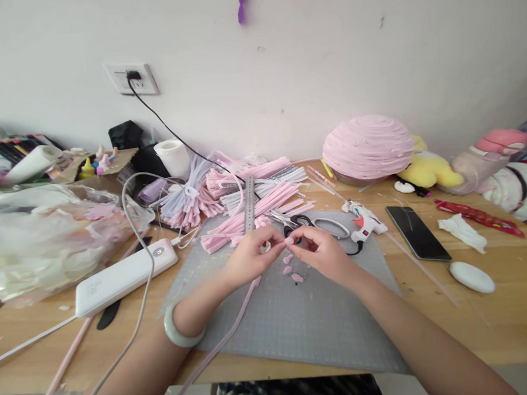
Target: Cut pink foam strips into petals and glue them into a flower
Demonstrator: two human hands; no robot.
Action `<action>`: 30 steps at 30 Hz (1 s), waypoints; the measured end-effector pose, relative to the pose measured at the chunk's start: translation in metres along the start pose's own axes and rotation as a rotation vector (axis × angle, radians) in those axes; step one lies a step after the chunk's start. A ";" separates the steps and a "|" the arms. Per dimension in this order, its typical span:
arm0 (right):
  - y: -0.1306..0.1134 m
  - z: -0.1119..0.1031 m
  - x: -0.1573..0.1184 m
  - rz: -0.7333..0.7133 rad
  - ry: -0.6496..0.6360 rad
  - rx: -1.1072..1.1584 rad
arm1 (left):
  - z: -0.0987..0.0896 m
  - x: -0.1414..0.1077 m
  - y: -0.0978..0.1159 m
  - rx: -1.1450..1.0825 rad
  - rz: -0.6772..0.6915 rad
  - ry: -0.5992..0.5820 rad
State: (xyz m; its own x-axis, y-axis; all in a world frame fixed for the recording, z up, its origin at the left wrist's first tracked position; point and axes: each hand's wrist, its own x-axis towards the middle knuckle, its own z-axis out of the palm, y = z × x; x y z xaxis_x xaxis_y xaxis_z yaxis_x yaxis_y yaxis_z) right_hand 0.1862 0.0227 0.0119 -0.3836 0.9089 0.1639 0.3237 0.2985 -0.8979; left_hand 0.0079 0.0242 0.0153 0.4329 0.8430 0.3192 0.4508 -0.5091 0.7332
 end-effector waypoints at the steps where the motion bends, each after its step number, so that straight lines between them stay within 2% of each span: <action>1: 0.000 0.000 0.000 -0.040 0.023 -0.049 | 0.000 0.000 0.000 -0.019 -0.023 -0.002; 5: 0.001 -0.001 -0.001 -0.154 0.061 -0.118 | 0.000 0.001 0.000 -0.070 -0.077 -0.023; 8: 0.000 -0.002 -0.001 -0.171 0.044 -0.108 | 0.000 0.001 0.001 -0.078 -0.096 -0.042; 15: -0.003 -0.002 0.000 0.091 0.019 0.129 | 0.000 0.001 0.002 -0.060 -0.104 -0.067; 21: -0.004 -0.005 0.003 0.190 0.062 0.344 | -0.002 0.003 0.000 -0.052 -0.156 0.030; 27: -0.005 -0.001 0.001 0.209 0.040 0.327 | 0.001 0.001 0.003 -0.017 -0.030 0.007; 30: -0.003 0.003 0.001 0.267 0.025 0.382 | 0.003 0.000 0.005 0.020 0.032 0.014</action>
State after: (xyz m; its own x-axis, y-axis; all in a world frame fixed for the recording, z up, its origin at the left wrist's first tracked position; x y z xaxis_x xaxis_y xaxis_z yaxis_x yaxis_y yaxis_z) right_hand 0.1827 0.0218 0.0138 -0.3074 0.9475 -0.0878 0.0651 -0.0712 -0.9953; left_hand 0.0121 0.0213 0.0169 0.4364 0.8288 0.3503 0.4529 -0.5388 0.7104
